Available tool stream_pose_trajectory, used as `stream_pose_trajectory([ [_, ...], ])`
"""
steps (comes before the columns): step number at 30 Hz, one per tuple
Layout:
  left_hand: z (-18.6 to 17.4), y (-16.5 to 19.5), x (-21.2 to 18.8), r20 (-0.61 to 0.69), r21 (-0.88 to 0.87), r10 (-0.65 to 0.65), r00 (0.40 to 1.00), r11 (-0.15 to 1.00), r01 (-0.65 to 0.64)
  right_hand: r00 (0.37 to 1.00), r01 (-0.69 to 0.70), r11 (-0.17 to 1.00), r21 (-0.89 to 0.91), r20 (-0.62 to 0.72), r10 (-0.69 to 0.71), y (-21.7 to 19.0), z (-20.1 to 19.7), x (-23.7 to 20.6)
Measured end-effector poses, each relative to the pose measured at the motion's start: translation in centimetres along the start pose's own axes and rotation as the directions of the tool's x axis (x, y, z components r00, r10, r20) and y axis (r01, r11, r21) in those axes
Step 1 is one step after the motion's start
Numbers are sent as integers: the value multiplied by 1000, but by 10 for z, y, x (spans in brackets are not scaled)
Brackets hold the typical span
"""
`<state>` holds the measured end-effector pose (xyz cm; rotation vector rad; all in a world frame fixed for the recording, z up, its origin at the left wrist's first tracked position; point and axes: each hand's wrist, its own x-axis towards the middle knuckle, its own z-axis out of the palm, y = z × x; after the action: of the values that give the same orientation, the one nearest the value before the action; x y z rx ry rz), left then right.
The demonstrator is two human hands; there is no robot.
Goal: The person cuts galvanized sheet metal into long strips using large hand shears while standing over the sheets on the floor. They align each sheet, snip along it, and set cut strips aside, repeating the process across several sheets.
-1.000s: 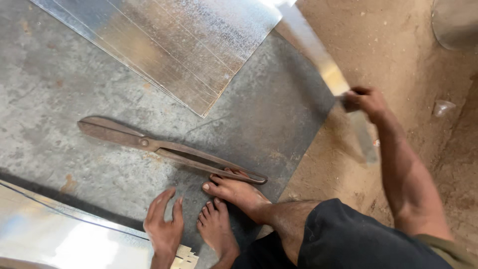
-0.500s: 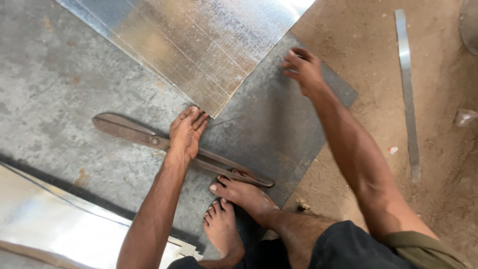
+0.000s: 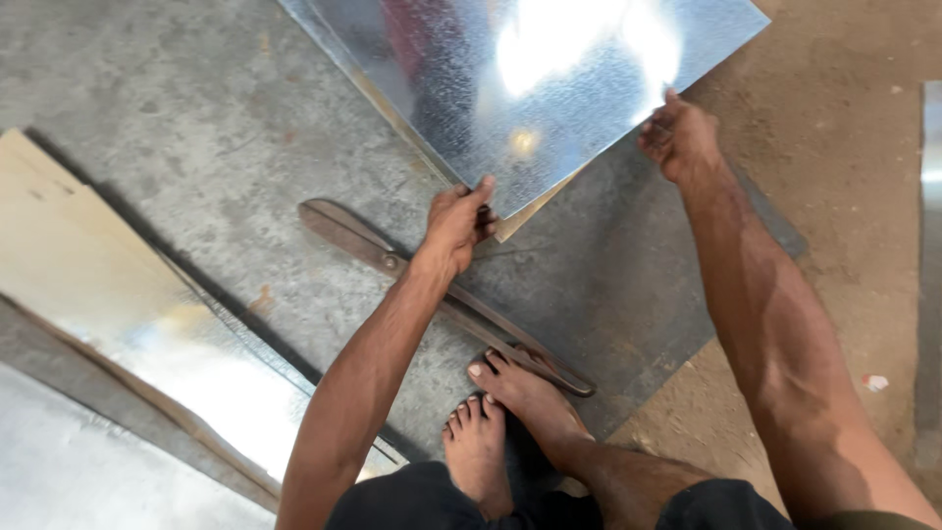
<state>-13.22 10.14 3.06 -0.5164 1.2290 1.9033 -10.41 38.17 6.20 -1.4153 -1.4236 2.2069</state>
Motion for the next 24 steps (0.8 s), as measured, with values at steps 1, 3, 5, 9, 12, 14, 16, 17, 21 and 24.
stream_pose_trajectory([
  [1,4,4,-3,-4,41,30,1000,999,-29,1000,9,1000,14,7,-9,-2,-2,-1],
  [3,5,4,-9,-30,133,100,995,987,-95,997,73,997,16,15,-73,1,-6,0],
  [5,-3,-9,-23,-72,242,185,980,957,-162,983,185,983,2,23,-185,13,-14,-3],
  [9,-55,-64,-69,-61,426,270,961,878,-219,977,211,977,18,34,-211,75,-42,-14],
  [12,-108,-108,-91,-35,105,212,977,973,-207,969,219,972,-89,138,-206,127,-62,-14],
  [14,-141,-127,-100,-109,54,78,991,996,-73,966,168,960,-226,233,-114,154,-71,-21],
  [16,-160,-137,-106,-168,-29,53,984,998,-59,972,205,879,-431,196,-131,174,-76,-39],
  [17,-166,-138,-106,-187,-68,49,981,996,-62,971,228,822,-522,180,-155,181,-75,-53],
  [21,-161,-110,-114,-144,-108,-74,987,992,59,858,499,514,-698,480,-182,213,-70,-130],
  [24,-144,-66,-127,-61,17,33,998,999,-32,770,622,289,-728,635,-59,231,-67,-165],
])
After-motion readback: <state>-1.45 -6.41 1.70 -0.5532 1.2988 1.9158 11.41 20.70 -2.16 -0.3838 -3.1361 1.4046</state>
